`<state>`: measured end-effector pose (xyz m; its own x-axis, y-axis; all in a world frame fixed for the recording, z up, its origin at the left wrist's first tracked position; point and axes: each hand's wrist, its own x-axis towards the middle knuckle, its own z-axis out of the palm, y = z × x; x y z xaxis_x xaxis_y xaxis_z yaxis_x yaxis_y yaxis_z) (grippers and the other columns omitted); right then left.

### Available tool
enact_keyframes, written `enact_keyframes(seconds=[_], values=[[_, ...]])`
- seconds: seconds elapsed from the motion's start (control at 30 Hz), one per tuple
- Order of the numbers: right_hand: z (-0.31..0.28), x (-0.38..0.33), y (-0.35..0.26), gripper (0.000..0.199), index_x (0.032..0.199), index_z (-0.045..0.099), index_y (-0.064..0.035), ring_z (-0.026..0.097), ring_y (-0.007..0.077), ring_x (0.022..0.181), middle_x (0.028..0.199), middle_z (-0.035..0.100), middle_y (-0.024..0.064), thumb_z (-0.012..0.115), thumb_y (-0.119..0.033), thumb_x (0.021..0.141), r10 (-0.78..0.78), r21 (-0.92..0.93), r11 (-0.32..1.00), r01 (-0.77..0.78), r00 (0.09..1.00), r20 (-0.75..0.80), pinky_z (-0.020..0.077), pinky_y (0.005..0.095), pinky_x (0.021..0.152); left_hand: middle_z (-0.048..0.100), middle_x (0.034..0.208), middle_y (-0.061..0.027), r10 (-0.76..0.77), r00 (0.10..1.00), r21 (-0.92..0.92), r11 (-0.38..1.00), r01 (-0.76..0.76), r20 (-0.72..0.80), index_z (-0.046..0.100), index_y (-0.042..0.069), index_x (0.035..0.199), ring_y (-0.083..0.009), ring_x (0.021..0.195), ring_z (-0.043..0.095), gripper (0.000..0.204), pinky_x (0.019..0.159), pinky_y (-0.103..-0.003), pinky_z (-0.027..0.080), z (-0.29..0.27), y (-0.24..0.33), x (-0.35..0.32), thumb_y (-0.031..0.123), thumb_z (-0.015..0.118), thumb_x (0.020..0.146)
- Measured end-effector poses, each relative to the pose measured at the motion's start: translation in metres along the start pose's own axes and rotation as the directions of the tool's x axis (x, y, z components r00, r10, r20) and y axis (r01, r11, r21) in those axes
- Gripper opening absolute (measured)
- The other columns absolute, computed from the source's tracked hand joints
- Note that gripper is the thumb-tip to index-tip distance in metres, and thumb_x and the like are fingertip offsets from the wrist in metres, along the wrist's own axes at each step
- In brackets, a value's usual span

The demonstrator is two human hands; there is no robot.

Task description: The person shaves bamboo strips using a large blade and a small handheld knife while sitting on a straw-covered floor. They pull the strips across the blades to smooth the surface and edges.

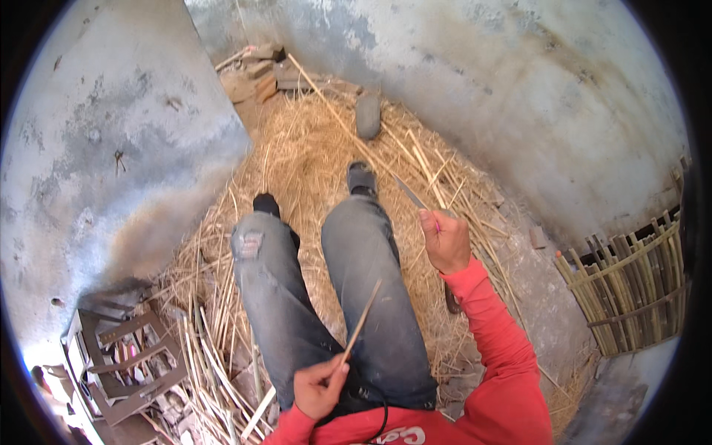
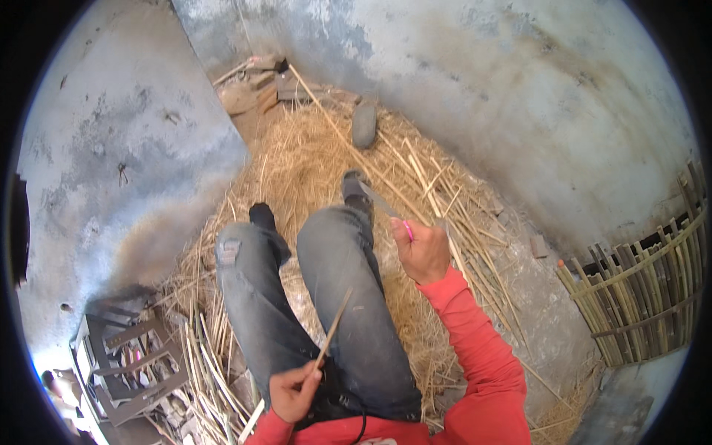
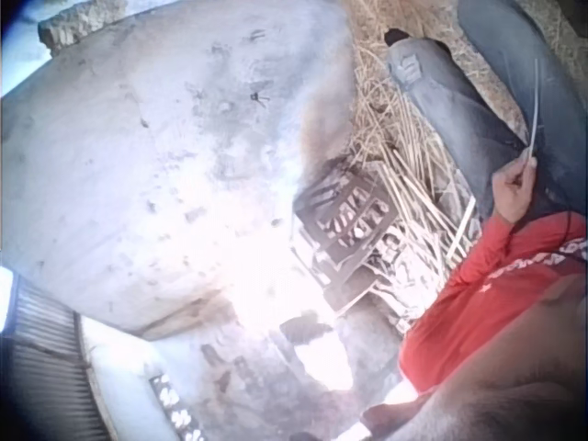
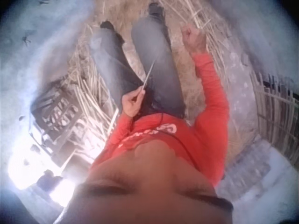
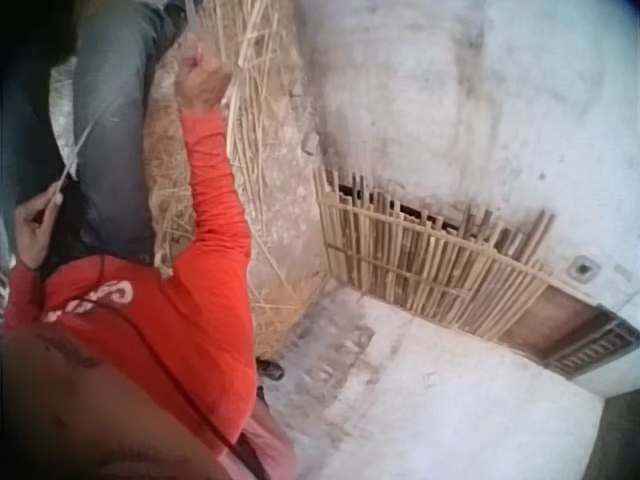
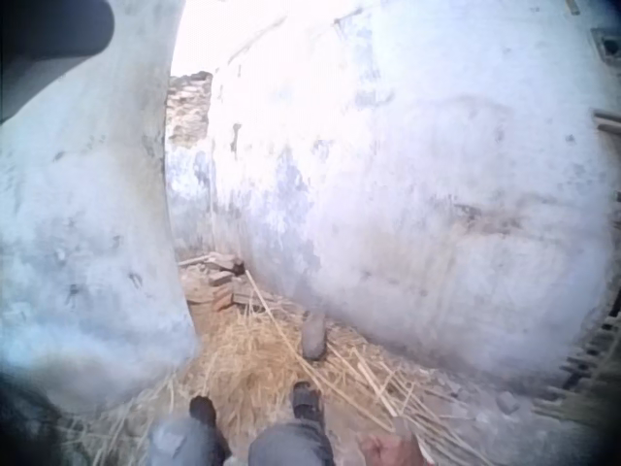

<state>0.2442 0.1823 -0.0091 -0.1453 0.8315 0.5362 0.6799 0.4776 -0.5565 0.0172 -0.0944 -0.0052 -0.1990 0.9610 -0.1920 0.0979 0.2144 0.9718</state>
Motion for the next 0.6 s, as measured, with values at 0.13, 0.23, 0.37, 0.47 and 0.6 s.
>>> enact_keyframes(seconds=[0.13, 0.23, 0.37, 0.47, 0.6], values=[[-0.007, -0.006, -0.052, 0.052, 0.062, 0.057, -0.0057, 0.054, 0.0356, 0.043, 0.05, 0.051, 0.0161, 0.062, -0.041, 0.1, -0.076, 0.189, 0.981, 0.044, 0.983, 0.164, 0.0421, 0.0441, 0.044, 0.064, 0.076, 0.003, -0.042, 0.997, -0.114, 0.993, 0.035, -0.063, 0.072, -0.004, 0.122, -0.0031, 0.067, 0.055, 0.027, 0.059, -0.021, 0.044, 0.008, 0.008, 0.039, 0.007, 0.069, 0.098], [0.003, -0.03, -0.072, 0.053, 0.062, 0.058, -0.0063, 0.058, 0.0368, 0.046, 0.051, 0.054, 0.0167, 0.063, -0.044, 0.099, -0.147, 0.173, 0.979, 0.105, 0.957, 0.252, 0.0439, 0.0449, 0.044, 0.059, 0.071, 0.006, 0.09, 0.992, -0.04, 0.995, -0.094, -0.083, 0.072, -0.003, 0.121, 0.0011, 0.064, 0.047, 0.026, 0.055, -0.019, 0.037, 0.019, 0.009, 0.071, 0.008, 0.07, 0.097], [0.016, -0.046, -0.071, 0.051, 0.062, 0.058, -0.0061, 0.06, 0.0365, 0.049, 0.055, 0.057, 0.0169, 0.064, -0.043, 0.098, -0.153, 0.088, 0.987, 0.133, 0.942, 0.299, 0.0446, 0.0447, 0.045, 0.058, 0.068, 0.0034, 0.138, 0.987, -0.069, 0.987, -0.144, -0.087, 0.071, -0.004, 0.122, -0.0012, 0.064, 0.048, 0.028, 0.055, -0.021, 0.038, 0.028, 0.003, 0.084, 0.007, 0.07, 0.096], [0.021, -0.041, -0.07, 0.053, 0.063, 0.059, -0.0062, 0.061, 0.0364, 0.049, 0.054, 0.056, 0.0161, 0.063, -0.045, 0.099, -0.081, 0.059, 0.996, 0.067, 0.954, 0.29, 0.0447, 0.0444, 0.045, 0.056, 0.065, -0.0013, 0.205, 0.976, 0.123, 0.973, -0.195, -0.07, 0.071, -0.004, 0.122, -0.0031, 0.06, 0.048, 0.028, 0.054, -0.024, 0.04, 0.023, 0.007, 0.073, 0.004, 0.07, 0.095], [0.024, -0.041, -0.062, 0.054, 0.063, 0.059, -0.0062, 0.06, 0.0364, 0.048, 0.052, 0.055, 0.0158, 0.061, -0.045, 0.1, -0.202, 0.02, 0.979, 0.204, 0.942, 0.269, 0.0445, 0.0447, 0.045, 0.057, 0.065, -0.009, 0.292, 0.953, 0.256, 0.93, -0.262, -0.084, 0.072, -0.004, 0.119, -0.0096, 0.056, 0.052, 0.026, 0.055, -0.026, 0.043, 0.018, 0.014, 0.051, 0.001, 0.068, 0.094]])
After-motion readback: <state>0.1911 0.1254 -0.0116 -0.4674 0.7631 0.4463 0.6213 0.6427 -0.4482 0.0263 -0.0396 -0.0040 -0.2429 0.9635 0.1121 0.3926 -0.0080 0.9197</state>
